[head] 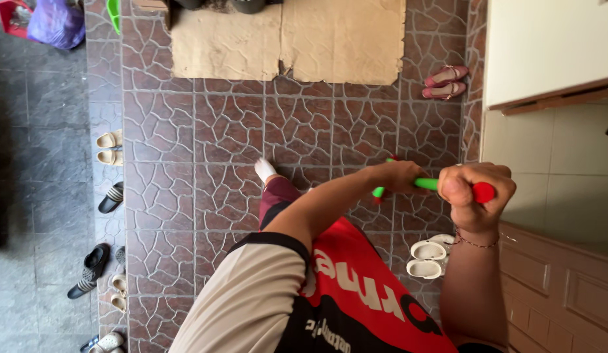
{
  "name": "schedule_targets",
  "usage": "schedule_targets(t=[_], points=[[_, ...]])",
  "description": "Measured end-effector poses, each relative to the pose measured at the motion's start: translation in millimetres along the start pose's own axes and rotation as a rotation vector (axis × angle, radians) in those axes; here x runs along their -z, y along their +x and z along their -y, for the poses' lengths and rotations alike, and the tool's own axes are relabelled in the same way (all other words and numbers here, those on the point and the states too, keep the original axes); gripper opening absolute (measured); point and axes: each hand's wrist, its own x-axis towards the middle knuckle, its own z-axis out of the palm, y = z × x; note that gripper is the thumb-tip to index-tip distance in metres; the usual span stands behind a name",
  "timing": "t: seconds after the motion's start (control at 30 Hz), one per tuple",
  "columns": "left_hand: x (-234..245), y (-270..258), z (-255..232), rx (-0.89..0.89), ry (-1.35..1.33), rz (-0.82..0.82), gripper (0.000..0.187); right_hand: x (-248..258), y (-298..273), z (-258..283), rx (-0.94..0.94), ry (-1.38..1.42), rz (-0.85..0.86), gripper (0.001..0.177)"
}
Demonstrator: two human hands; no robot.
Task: The person sweeps a tiled entryway and porch area using a broom, moving dirt and debris across the floor and around footwear stored nearby.
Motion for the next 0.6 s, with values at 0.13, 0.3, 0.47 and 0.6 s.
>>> schedule_targets(t=[0.13, 0.3, 0.47, 0.6], points=[[25, -21, -10, 0.041, 0.107, 0.065, 0.032, 6, -11, 8, 0.115, 0.172, -0.130, 0.040], [74, -84, -8, 0.216, 0.296, -0.115, 0.043, -13, -4, -9, 0.096, 0.462, -0.098, 0.040], [127, -189, 29, 0.290, 0.344, -0.267, 0.035, -86, 1, -37, -0.012, 0.341, -0.008, 0.037], [171, -285, 86, 0.465, 0.404, -0.194, 0.022, -167, -4, -58, -0.065, 0.254, 0.074, 0.041]])
